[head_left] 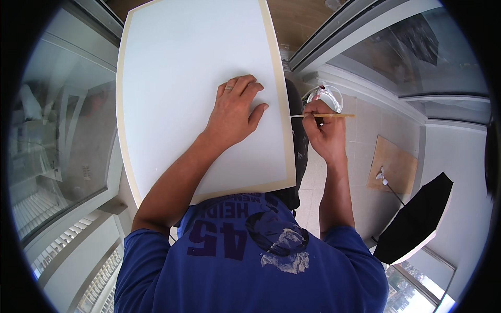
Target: The person paints the edges of a white board. They hold the board on their lap, dipping a brush into a paint bucket and applying paint to the board's perimeter.
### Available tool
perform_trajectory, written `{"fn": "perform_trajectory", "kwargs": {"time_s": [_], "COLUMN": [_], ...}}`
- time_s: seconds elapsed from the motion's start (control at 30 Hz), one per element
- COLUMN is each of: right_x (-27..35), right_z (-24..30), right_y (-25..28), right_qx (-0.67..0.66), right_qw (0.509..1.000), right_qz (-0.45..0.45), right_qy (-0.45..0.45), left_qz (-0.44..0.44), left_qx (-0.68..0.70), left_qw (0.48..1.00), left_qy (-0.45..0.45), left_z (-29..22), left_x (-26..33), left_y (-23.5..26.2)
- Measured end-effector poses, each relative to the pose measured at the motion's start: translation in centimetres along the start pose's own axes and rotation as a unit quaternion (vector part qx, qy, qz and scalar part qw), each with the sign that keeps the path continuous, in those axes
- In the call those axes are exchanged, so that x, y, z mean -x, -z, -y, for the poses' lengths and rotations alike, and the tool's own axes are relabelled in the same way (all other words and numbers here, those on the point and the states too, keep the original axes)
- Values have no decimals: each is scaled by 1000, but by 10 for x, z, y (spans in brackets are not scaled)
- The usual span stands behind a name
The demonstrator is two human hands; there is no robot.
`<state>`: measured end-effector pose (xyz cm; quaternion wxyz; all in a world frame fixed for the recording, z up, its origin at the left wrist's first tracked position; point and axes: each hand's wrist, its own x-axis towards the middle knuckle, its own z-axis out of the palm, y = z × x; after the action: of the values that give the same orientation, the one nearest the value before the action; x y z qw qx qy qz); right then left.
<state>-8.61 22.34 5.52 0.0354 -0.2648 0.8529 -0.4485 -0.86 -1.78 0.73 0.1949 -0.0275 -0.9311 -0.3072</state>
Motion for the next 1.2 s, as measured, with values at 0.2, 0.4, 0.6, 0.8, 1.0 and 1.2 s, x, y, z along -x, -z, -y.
{"fn": "perform_trajectory", "kwargs": {"time_s": [0.2,0.4,0.6,0.8,1.0,1.2], "right_x": [-15,-24,-18,4,6,7], "right_z": [-11,-18,-41,-56,-58,-61], "right_y": [-9,-14,-23,-57,-67,-69], "right_qx": [-1,-27,-288,-364,-401,-423], "right_qw": [999,998,952,921,906,896], "right_qz": [-29,-47,-104,-131,-135,-133], "right_qy": [27,18,-28,-34,-10,12], "left_qz": [2,5,17,28,39,44], "left_qx": [0,0,-14,-36,-57,-63], "left_qw": [1000,1000,1000,999,997,997], "left_qy": [-2,-5,-2,-13,-20,-23], "left_z": [0,-1,-1,-1,-4,-9], "left_x": [-1,-2,-3,-6,-6,-9], "left_y": [1,1,0,0,-2,-2]}}
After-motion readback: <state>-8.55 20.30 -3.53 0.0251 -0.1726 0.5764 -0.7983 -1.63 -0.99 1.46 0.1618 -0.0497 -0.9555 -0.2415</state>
